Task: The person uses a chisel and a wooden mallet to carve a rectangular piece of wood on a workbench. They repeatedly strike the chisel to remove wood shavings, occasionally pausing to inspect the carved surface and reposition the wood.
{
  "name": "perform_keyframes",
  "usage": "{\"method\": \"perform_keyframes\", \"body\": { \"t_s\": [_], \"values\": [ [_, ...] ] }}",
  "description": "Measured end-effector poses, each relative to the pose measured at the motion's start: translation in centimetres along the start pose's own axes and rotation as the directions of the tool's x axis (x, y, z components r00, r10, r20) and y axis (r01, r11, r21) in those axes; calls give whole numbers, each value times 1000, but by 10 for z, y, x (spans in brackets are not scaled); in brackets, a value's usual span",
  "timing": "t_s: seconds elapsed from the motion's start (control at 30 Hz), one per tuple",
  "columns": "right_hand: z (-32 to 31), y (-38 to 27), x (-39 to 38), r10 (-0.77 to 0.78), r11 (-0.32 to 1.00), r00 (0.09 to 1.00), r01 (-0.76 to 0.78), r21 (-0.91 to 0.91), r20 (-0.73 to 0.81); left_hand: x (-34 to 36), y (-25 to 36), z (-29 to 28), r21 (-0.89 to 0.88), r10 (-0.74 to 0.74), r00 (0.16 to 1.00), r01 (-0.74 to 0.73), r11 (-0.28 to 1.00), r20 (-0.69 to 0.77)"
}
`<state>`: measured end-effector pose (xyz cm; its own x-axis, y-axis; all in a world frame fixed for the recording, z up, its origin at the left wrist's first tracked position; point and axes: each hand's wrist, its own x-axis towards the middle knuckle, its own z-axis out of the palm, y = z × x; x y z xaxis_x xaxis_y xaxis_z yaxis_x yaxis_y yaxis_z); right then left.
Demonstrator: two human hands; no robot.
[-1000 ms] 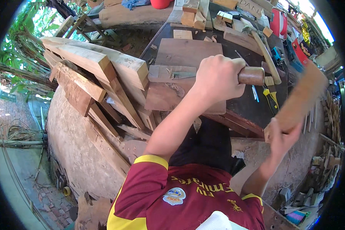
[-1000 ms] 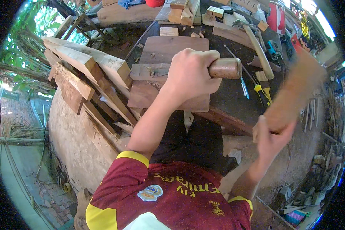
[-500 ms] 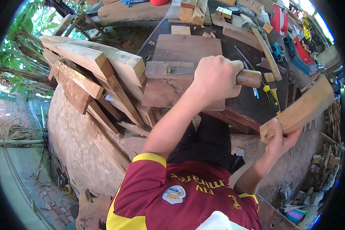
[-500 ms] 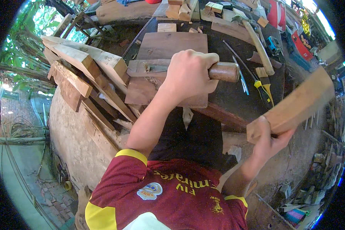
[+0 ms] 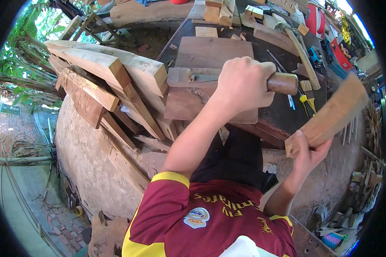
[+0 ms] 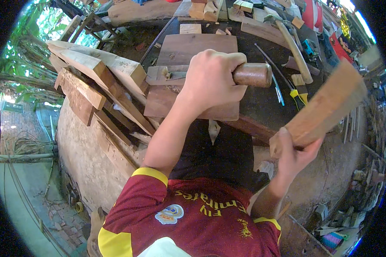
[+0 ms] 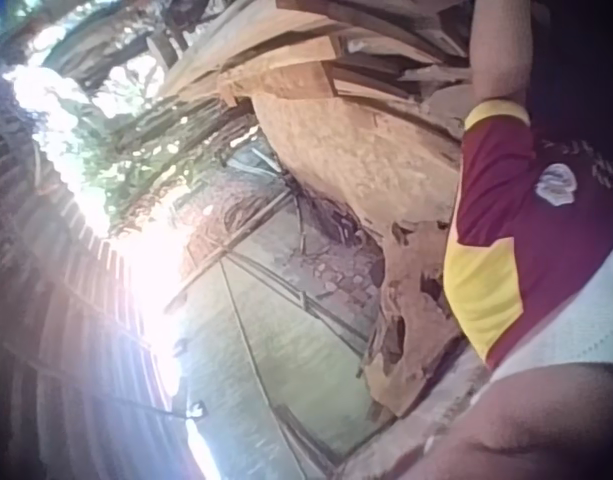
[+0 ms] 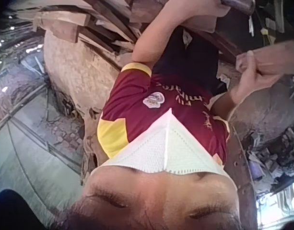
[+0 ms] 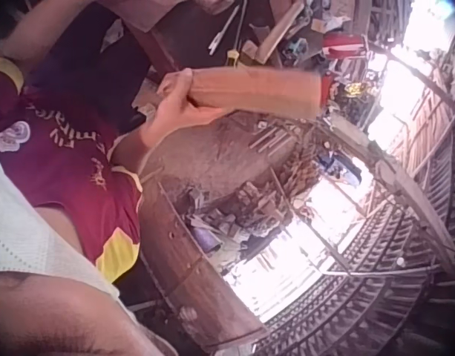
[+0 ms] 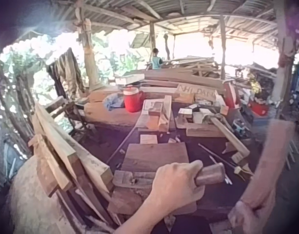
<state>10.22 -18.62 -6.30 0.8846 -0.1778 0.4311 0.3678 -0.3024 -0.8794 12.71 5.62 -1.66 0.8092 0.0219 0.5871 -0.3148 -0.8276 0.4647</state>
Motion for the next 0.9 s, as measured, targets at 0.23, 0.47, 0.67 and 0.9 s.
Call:
{"method": "perform_keyframes", "body": {
  "t_s": [0.23, 0.47, 0.67, 0.9],
  "values": [
    [5, -7, -9, -55, 918, 916, 203, -341, 398, -1, -3, 1, -2, -6, 1000, 6, 1000, -10],
    [6, -7, 2, -5, 1000, 981, 10, 24, -195, 3, -3, 1, -13, -15, 1000, 15, 1000, -19],
    [-2, 1, -6, -97, 888, 940, 230, -399, 326, 1, -5, 2, 24, -29, 1000, 29, 999, 10],
    [4, 11, -4, -137, 977, 990, 139, -161, 24, 4, -6, 0, 9, -37, 999, 37, 999, -34]
  ]
}}
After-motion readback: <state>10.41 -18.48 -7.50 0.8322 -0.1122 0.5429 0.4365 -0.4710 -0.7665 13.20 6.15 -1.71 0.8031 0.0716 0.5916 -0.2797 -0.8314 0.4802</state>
